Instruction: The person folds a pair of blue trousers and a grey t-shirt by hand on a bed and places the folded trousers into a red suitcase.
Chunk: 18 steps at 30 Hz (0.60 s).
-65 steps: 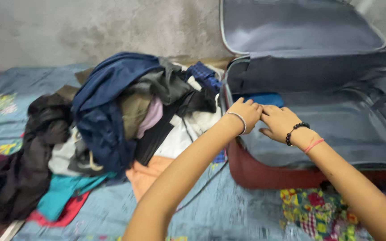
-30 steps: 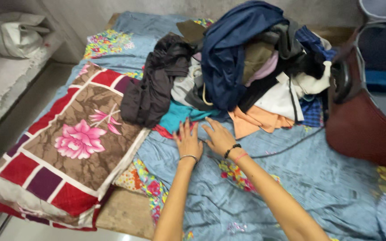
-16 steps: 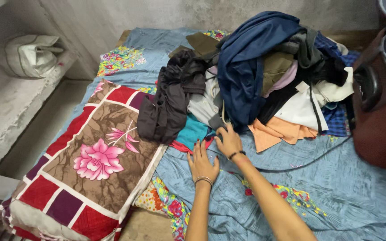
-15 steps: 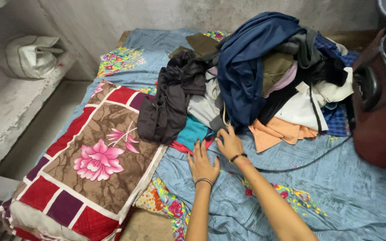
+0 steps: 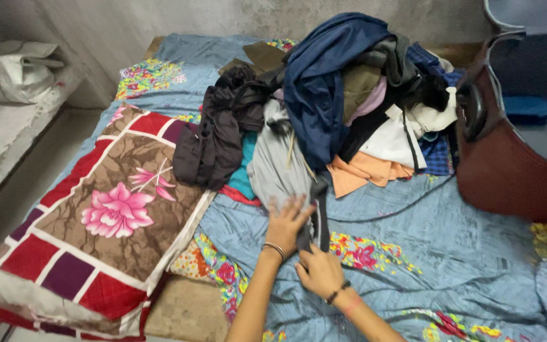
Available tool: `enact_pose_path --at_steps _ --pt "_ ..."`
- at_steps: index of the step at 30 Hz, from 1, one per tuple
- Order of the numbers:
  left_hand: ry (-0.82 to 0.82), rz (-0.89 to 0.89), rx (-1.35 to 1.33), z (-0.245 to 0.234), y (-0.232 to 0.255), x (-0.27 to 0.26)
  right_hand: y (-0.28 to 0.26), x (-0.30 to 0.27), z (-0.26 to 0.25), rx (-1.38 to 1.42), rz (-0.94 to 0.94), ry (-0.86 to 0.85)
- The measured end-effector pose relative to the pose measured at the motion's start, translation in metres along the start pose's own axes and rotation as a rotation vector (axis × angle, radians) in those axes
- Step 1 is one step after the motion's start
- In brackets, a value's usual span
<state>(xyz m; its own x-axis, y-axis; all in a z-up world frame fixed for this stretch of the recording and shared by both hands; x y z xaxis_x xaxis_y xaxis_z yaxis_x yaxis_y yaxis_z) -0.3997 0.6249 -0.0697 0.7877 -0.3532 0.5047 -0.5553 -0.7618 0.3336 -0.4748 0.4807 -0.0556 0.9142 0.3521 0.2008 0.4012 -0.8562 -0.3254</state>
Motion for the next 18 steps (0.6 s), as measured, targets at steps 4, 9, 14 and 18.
enact_pose_path --at_steps 4,9,14,18 --pt "0.060 -0.027 -0.216 0.011 0.032 -0.024 0.018 -0.040 -0.022 0.228 -0.010 0.026" --pt "0.398 -0.788 -0.805 0.021 0.045 -0.048 0.074 -0.054 -0.037 0.902 0.208 0.216" --pt "1.244 -1.100 -1.821 0.050 0.016 -0.106 0.129 -0.035 -0.043 0.602 0.339 0.317" --pt "1.456 -0.977 -2.207 0.025 0.002 -0.138 0.114 -0.018 -0.041 0.402 0.292 0.208"
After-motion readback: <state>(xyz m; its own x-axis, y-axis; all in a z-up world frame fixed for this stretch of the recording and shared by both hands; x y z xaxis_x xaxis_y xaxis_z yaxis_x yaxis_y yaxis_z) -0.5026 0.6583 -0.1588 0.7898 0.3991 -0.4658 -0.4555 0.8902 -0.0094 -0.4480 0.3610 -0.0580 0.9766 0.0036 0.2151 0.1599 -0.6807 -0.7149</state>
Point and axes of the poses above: each hand's wrist, its own x-axis towards the middle knuckle, its own z-axis out of the palm, y = z × x, the point moved 2 cm from there along x, towards the middle knuckle, and after that the axes turned 12 degrees about -x, right-handed, at the moved point
